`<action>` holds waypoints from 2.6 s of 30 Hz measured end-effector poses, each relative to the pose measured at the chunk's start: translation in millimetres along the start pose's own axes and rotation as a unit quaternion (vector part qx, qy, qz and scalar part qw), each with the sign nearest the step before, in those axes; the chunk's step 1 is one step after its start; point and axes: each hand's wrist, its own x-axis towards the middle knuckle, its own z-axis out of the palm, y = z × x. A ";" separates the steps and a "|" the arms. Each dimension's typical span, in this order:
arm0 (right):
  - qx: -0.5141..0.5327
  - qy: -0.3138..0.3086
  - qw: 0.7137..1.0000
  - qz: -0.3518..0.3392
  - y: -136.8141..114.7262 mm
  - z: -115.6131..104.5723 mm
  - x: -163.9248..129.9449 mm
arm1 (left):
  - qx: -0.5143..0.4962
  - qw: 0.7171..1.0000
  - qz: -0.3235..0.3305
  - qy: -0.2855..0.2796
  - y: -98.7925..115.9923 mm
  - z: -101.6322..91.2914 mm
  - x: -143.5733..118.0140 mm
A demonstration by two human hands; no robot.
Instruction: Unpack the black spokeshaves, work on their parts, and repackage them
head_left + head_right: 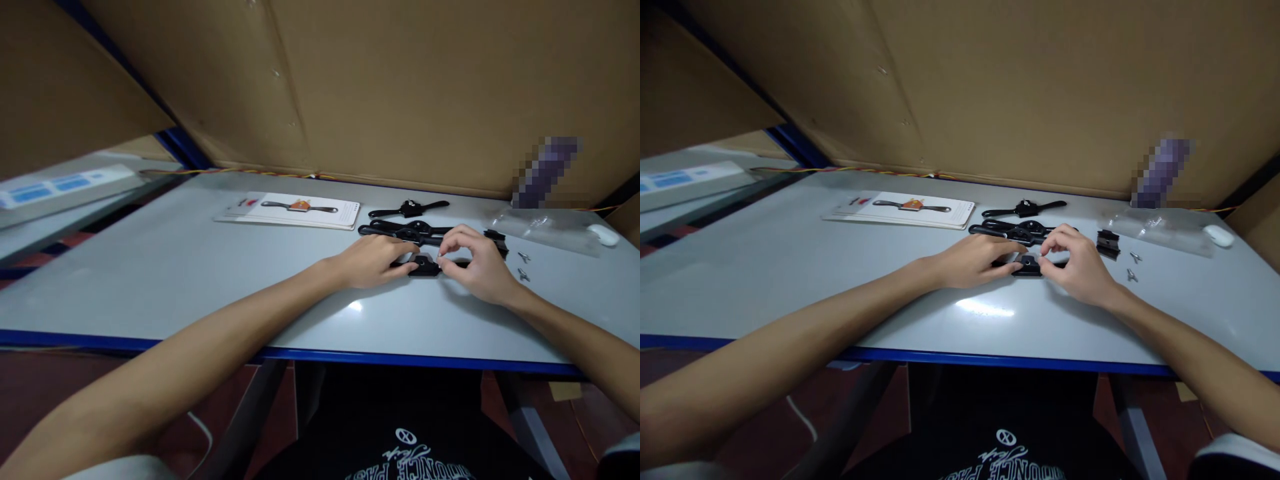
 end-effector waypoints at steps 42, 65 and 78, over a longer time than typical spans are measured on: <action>-0.030 -0.029 0.999 -0.005 9.8 9.2 -2.5 | 0.014 1.000 0.022 -0.014 -1.8 -2.9 -2.2; -0.041 -0.040 0.996 -0.066 11.1 8.1 -2.4 | 0.016 0.999 0.031 -0.017 -2.7 -3.3 -2.4; -0.068 -0.114 0.985 -0.107 10.0 7.6 -1.9 | 0.002 0.999 0.031 -0.008 -4.6 0.1 -2.8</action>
